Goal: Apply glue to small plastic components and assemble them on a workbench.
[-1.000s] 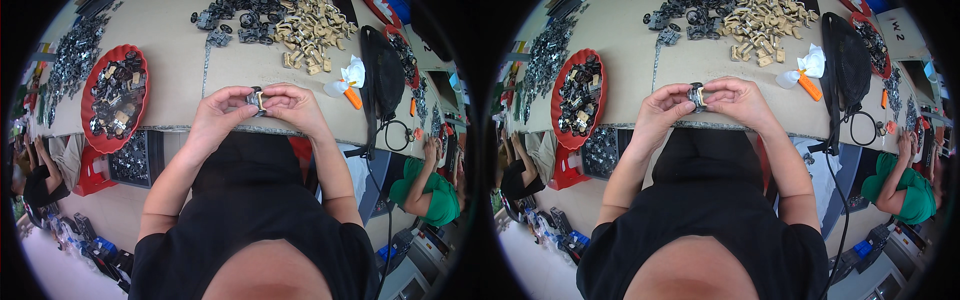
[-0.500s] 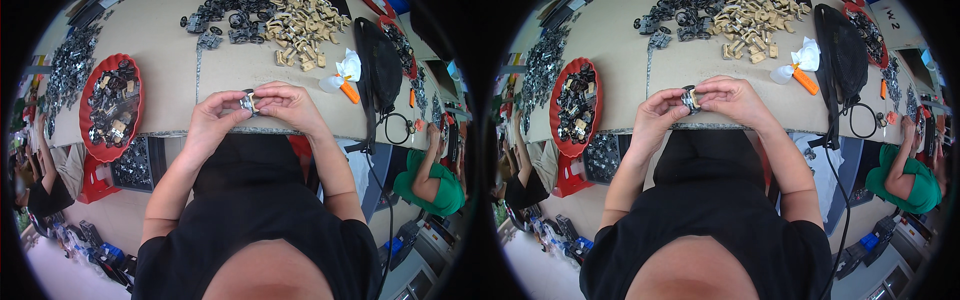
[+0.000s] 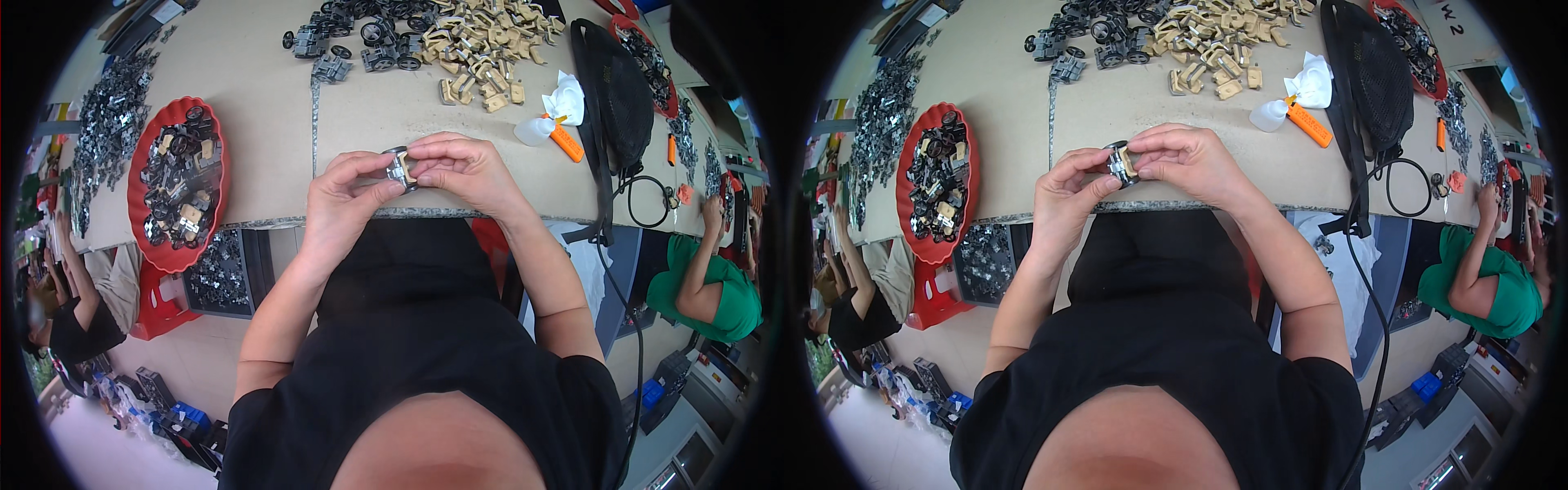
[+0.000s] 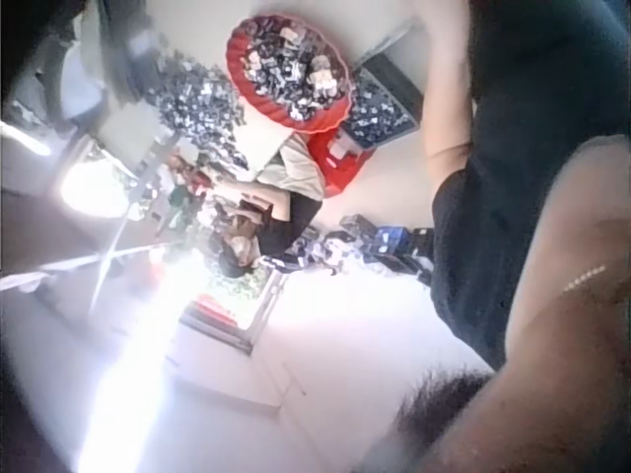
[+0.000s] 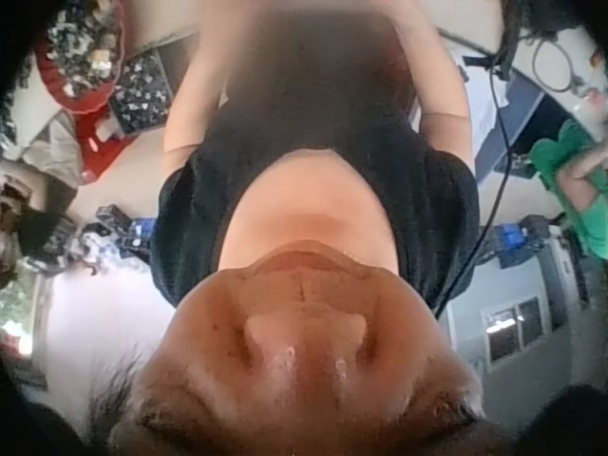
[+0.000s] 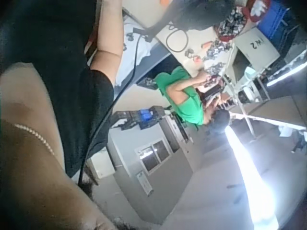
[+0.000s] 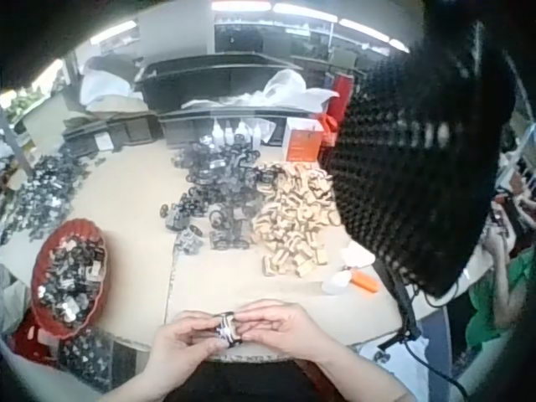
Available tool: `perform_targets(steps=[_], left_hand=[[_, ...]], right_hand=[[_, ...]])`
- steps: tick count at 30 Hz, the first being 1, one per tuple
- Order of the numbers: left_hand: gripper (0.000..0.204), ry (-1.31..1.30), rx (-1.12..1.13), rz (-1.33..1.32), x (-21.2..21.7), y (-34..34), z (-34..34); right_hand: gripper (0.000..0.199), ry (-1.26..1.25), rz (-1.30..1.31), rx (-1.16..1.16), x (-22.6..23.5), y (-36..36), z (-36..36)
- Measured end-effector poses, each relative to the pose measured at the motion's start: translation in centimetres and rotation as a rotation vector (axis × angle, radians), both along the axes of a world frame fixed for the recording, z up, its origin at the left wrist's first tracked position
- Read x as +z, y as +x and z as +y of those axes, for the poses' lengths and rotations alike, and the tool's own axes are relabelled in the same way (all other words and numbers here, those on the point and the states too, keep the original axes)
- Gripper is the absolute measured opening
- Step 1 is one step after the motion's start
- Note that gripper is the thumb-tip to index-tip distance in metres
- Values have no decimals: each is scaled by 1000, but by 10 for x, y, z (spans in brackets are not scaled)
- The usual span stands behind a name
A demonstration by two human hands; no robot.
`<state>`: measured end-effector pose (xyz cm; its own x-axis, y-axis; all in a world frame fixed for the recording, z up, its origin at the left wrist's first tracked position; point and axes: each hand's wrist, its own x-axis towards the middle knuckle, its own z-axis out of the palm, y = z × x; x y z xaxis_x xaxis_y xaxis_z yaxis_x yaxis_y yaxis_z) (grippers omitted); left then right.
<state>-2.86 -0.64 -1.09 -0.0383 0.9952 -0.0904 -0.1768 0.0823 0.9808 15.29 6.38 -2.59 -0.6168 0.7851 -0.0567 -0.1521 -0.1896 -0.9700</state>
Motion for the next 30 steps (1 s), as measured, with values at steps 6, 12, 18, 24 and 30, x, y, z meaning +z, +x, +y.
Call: perform_targets(steps=[6, 12, 18, 24, 30], left_hand=[[30, 6, 9, -10, 1, 1, -1], [30, -31, 10, -12, 4, 1, 1], [32, -66, 21, -66, -2, -1, 3], [29, 5, 11, 4, -6, -1, 2], [28, 22, 63, -84, -7, 4, 1]], right_hand=[[31, -72, 1, 11, 2, 0, 1], [31, -87, -7, 7, 3, 1, 1], [31, -68, -22, 2, 5, -1, 0], [29, 32, -24, 18, 3, -1, 2], [28, 14, 1, 38, 4, 0, 5]])
